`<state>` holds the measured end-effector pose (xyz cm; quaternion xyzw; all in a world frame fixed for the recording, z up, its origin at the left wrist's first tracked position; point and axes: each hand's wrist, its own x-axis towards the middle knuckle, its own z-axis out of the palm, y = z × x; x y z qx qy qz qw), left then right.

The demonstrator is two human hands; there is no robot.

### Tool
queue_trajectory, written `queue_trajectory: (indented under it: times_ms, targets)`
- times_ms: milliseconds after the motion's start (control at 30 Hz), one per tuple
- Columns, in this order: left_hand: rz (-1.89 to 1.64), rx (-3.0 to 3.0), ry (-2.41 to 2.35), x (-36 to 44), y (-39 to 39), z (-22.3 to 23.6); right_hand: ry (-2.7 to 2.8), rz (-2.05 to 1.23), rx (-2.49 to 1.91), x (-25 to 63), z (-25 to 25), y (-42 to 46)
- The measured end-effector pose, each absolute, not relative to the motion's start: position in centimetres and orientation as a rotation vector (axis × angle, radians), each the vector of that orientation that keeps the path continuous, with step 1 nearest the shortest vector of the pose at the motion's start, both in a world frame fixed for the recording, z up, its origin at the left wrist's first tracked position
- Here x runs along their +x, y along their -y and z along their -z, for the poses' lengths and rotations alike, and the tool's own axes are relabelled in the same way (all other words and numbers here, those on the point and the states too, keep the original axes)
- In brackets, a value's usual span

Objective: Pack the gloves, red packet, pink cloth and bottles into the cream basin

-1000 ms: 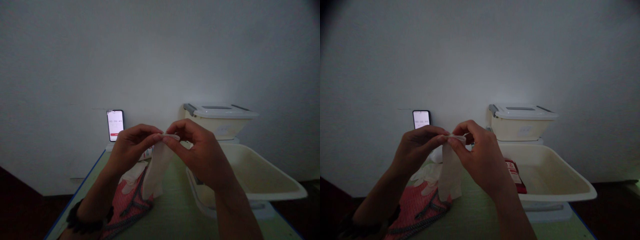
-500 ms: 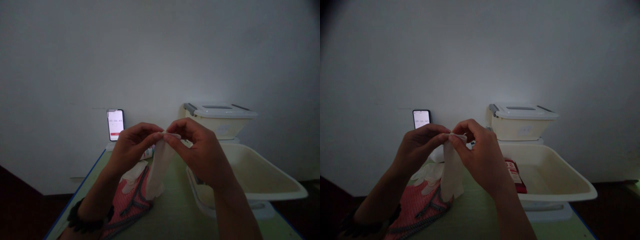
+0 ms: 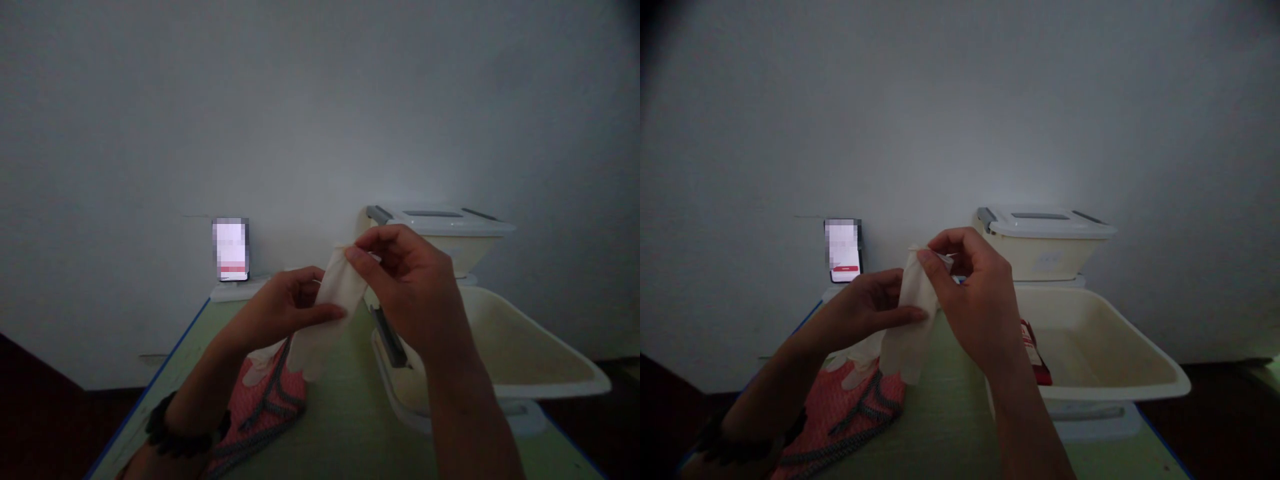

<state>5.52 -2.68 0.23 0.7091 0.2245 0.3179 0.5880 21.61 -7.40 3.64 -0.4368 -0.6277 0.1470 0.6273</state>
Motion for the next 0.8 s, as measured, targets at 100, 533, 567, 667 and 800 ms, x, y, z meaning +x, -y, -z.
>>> queue_trajectory:
  times_ms: [100, 533, 567, 667, 800]
  targets:
    - [-0.538, 1.726, -0.575, 5.3, 2.5, 0.2, 1.379, -0.304, -1.025, 22.0, -3.6, 7.2]
    - [-0.071, 1.959, -0.559, 5.9, 1.8, 1.4, 1.209, -0.110, -1.122, 24.9, -3.4, 6.3]
    - [-0.058, 1.962, -0.575, 5.8, 1.8, 1.4, 1.202, -0.109, -1.118, 25.1, -3.4, 6.2]
    - [-0.050, 1.951, -0.611, 5.4, 1.5, 1.5, 1.162, -0.130, -1.095, 25.9, -3.3, 6.0]
    - [-0.009, 1.914, -0.628, 4.8, 0.9, 2.1, 1.120, -0.130, -1.110, 26.6, -3.4, 6.0]
